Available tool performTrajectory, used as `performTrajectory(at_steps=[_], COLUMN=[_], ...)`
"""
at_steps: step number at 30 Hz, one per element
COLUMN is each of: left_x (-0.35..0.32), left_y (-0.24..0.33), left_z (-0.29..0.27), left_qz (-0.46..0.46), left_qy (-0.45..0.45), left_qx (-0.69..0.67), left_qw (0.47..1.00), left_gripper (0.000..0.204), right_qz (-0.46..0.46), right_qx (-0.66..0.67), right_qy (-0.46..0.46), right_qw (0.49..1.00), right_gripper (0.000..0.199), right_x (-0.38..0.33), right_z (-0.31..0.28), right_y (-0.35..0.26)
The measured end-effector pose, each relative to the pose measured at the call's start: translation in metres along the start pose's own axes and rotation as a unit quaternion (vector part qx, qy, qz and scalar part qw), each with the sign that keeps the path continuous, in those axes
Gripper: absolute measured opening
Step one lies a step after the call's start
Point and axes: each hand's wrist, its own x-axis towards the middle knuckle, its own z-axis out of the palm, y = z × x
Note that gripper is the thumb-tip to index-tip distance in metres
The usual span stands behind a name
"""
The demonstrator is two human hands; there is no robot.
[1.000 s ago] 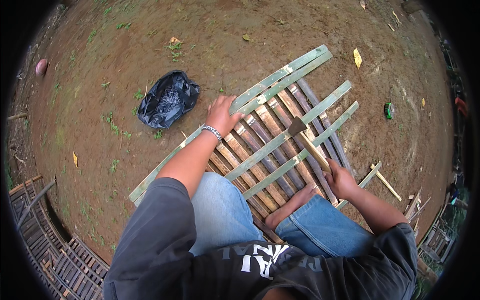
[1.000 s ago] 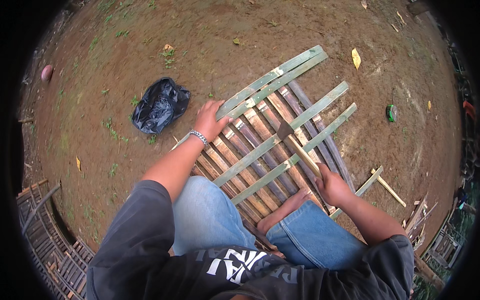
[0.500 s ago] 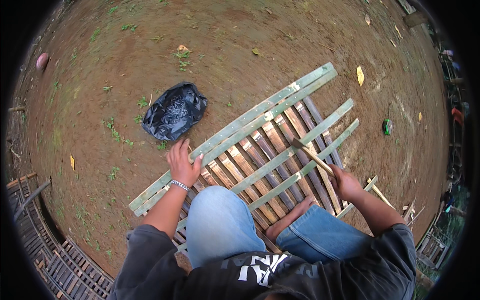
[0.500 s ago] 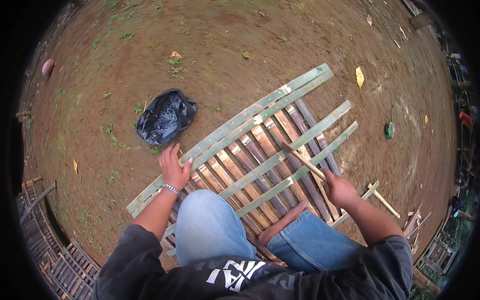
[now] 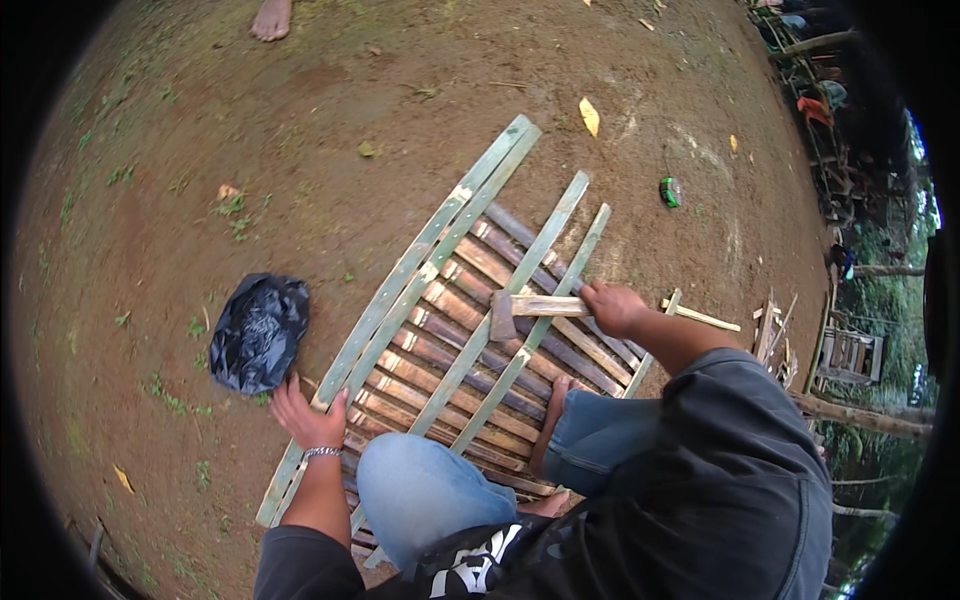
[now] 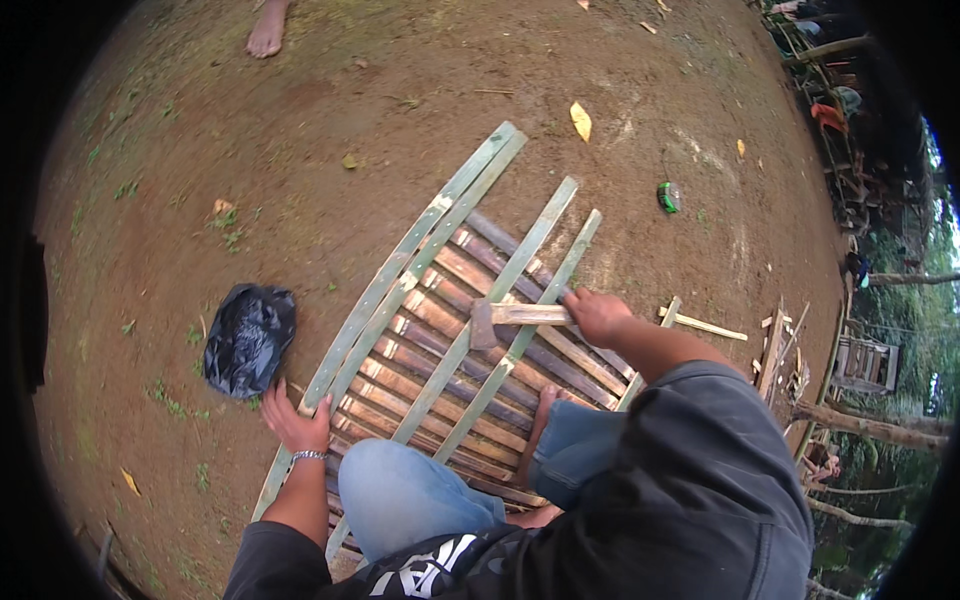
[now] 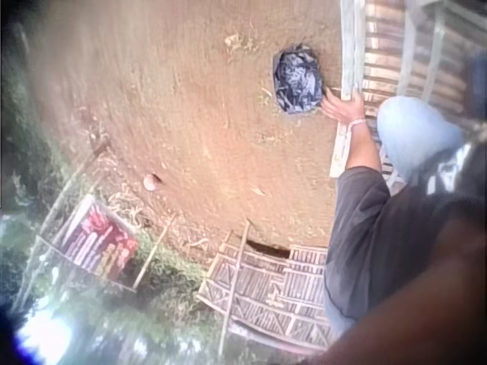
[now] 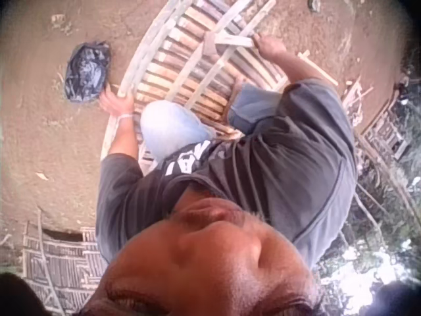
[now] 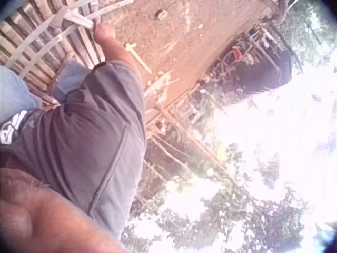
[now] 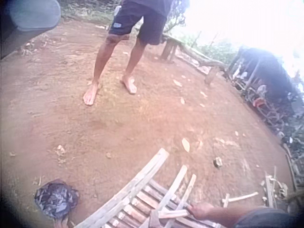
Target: The person sits on the ground and uses a hammer to drive nails into a bamboo structure, securing thin bamboo strips to a frame. They repeatedly reach into a black plastic bag to retrieve nails and hammer them into place.
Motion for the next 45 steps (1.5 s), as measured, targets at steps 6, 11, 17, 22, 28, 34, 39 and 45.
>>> performTrajectory(at_steps=[6,11,17,22,28,34,39,45], left_x=[0.013,0.015,0.012,0.008,0.011,-0.001,-0.016,0.043], left_y=[-0.002,-0.009,-0.001,0.002,0.005,-0.01,-0.036,-0.033], left_z=[-0.008,-0.012,-0.013,-0.01,-0.011,-0.014,-0.042,-0.093], left_qz=[0.013,0.002,-0.006,-0.013,0.002,-0.021,-0.239,-0.229], left_qy=[-0.054,-0.086,-0.105,-0.096,-0.052,0.03,0.199,0.203], left_qx=[-0.007,-0.002,-0.003,-0.006,-0.012,-0.168,-0.357,-0.291], left_qw=[0.998,0.996,0.995,0.995,0.999,0.985,0.88,0.907], left_gripper=[0.092,0.092,0.09,0.089,0.085,0.041,0.035,0.031], right_qz=[0.048,0.029,0.028,-0.023,-0.026,-0.042,-0.058,-0.015], right_qx=[0.031,0.011,0.053,0.075,0.078,0.128,0.139,0.137], right_qy=[-0.023,-0.058,-0.059,-0.026,0.009,0.102,0.134,0.109], right_qw=[0.998,0.998,0.996,0.997,0.997,0.986,0.979,0.984], right_gripper=[0.041,0.04,0.032,0.034,0.034,0.034,0.045,0.041], right_x=[0.035,0.036,0.038,0.04,0.033,0.038,0.009,-0.005], right_z=[0.028,0.035,0.04,0.046,0.069,0.086,0.069,0.079], right_y=[-0.005,-0.018,0.004,0.021,0.014,0.013,0.007,-0.006])
